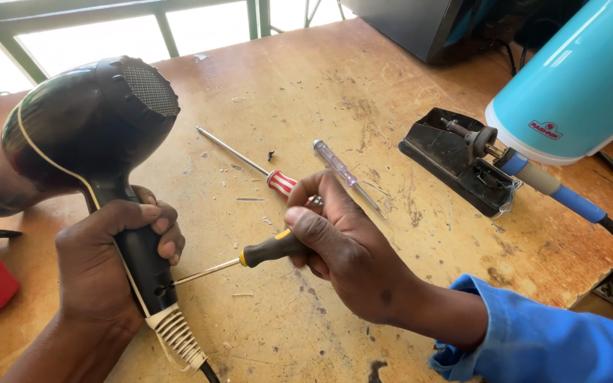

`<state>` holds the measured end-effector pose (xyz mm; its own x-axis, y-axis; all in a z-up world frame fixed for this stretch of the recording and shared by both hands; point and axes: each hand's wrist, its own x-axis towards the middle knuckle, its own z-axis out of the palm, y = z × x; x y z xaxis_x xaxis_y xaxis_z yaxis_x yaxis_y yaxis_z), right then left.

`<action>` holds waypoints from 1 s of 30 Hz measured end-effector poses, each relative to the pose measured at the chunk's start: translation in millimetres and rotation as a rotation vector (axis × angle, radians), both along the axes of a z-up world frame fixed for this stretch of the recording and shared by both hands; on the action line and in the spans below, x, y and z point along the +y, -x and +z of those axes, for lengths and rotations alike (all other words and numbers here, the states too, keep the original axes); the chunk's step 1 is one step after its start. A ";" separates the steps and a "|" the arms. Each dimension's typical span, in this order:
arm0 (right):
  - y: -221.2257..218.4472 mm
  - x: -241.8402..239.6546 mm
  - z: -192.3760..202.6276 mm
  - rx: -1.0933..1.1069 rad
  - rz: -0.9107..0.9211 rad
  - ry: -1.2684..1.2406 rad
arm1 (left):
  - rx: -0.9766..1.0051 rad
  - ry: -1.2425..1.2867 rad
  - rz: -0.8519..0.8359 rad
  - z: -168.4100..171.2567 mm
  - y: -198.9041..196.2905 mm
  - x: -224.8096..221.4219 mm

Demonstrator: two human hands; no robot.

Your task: Disassembling a hair dryer by removing screws from the casing using a manual screwdriver on a repair bench.

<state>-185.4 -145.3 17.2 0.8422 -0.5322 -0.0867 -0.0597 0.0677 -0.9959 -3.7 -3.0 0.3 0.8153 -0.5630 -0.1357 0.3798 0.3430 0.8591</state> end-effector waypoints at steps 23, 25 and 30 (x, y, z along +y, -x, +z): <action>1.8 -0.2 -0.9 0.012 -0.045 0.077 | 0.020 -0.073 0.004 3.5 1.7 -0.5; 1.6 -0.3 -1.4 -0.083 0.046 0.024 | 0.022 -0.048 -0.006 1.8 0.1 -0.6; 0.0 0.3 6.4 -0.012 0.094 -0.028 | 0.024 -0.040 -0.009 1.9 0.2 -0.4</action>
<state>-185.5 -145.0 23.6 0.8892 -0.4487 -0.0897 -0.0550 0.0898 -0.9944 -3.9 -3.4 2.3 0.8064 -0.5640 -0.1779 0.4038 0.3053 0.8624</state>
